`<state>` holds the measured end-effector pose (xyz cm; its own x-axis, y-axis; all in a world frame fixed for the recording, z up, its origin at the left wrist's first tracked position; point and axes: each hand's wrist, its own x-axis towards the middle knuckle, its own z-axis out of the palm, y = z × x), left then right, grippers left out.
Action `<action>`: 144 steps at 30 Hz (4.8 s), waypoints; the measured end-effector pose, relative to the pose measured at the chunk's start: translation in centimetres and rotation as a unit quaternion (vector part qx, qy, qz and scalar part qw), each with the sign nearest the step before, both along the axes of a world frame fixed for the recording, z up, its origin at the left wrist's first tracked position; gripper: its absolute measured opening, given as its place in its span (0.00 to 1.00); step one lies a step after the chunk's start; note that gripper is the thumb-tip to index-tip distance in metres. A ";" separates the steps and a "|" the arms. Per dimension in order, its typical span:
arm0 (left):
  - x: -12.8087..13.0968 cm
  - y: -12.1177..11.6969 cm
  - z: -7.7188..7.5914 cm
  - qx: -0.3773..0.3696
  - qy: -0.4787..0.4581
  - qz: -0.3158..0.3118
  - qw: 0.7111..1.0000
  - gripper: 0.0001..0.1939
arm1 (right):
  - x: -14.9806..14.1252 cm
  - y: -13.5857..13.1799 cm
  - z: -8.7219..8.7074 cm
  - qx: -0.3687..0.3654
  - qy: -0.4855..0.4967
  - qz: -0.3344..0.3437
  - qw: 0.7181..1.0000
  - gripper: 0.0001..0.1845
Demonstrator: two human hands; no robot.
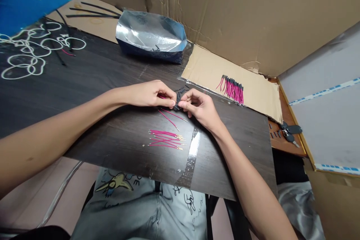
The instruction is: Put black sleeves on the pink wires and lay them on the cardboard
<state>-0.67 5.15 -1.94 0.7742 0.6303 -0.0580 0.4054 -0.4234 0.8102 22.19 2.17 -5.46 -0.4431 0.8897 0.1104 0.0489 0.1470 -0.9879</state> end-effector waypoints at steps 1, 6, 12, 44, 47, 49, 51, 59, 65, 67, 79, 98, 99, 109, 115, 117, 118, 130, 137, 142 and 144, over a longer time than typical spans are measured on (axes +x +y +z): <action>0.0 0.0 -0.1 -0.005 -0.005 -0.002 1.000 0.11 | 0.0 0.0 0.0 -0.006 -0.002 0.002 1.000 0.19; 0.3 0.2 -0.6 -0.055 -0.062 0.011 0.996 0.13 | 0.4 0.3 -0.1 -0.036 0.034 0.000 0.999 0.18; 0.8 -0.2 -0.8 -0.136 -0.116 0.024 0.984 0.13 | 0.6 0.5 -0.1 -0.076 0.076 -0.003 0.994 0.17; 2.5 -2.1 -1.5 0.061 -0.170 0.303 0.936 0.15 | 2.0 1.4 0.7 0.203 -0.226 -0.304 0.903 0.10; 2.3 -2.3 -1.1 0.178 -0.106 0.271 0.940 0.11 | 5.9 3.1 0.9 0.198 -0.348 -0.415 0.817 0.11; 2.3 -2.4 -1.1 0.227 -0.097 0.241 0.939 0.10 | 7.8 3.8 0.8 0.162 -0.411 -0.441 0.781 0.11; 2.3 -2.6 -1.3 0.259 -0.089 0.212 0.938 0.10 | 8.7 4.1 0.6 0.132 -0.450 -0.448 0.761 0.10; 2.3 -2.2 -1.7 0.325 -0.028 0.154 0.932 0.12 | 8.4 4.2 0.4 0.109 -0.486 -0.453 0.739 0.12; 0.9 -1.1 -0.1 0.254 0.066 0.090 0.961 0.12 | 7.3 3.4 1.1 0.181 -0.462 -0.450 0.743 0.11; 0.4 -1.0 0.7 0.214 0.100 0.028 0.971 0.13 | 6.1 2.8 1.1 0.226 -0.440 -0.389 0.777 0.10; 0.9 -4.8 2.0 0.254 0.222 -0.075 0.938 0.44 | 2.2 0.5 0.7 0.295 -0.383 -0.182 0.856 0.10; 1.1 -3.9 1.6 0.224 0.226 -0.066 0.946 0.06 | -0.5 1.1 -0.7 0.334 -0.416 -0.131 0.836 0.14; 1.2 -3.9 1.6 0.225 0.230 -0.065 0.945 0.06 | -0.5 1.1 -0.7 0.335 -0.421 -0.129 0.833 0.13; 1.2 -3.4 1.6 0.198 0.207 -0.050 0.957 0.08 | -1.0 1.1 -0.4 0.367 -0.536 -0.084 0.756 0.11; 1.1 -3.0 1.2 0.203 0.202 -0.053 0.957 0.09 | 0.4 0.6 -0.6 0.346 -0.476 -0.077 0.805 0.11; 1.3 -3.0 1.2 0.204 0.213 -0.052 0.954 0.09 | 1.0 0.3 -0.5 0.301 -0.384 -0.076 0.870 0.08; 1.4 -3.0 1.3 0.202 0.217 -0.048 0.954 0.09 | 1.2 0.2 -0.4 0.268 -0.326 -0.073 0.904 0.07; 1.1 -2.0 1.3 0.177 0.154 0.074 0.969 0.07 | 1.1 0.4 -0.6 -0.023 0.043 -0.046 0.998 0.14; 1.0 -1.6 1.2 0.129 0.059 0.101 0.985 0.11 | 0.9 0.3 -0.8 -0.004 0.090 -0.071 0.993 0.16; 0.6 -1.1 0.5 0.096 0.022 0.097 0.990 0.14 | 0.4 0.2 -0.6 0.015 0.087 -0.090 0.992 0.17; 0.5 -0.9 0.3 0.092 0.012 0.089 0.992 0.14 | 0.2 0.1 -0.5 0.022 0.076 -0.087 0.993 0.17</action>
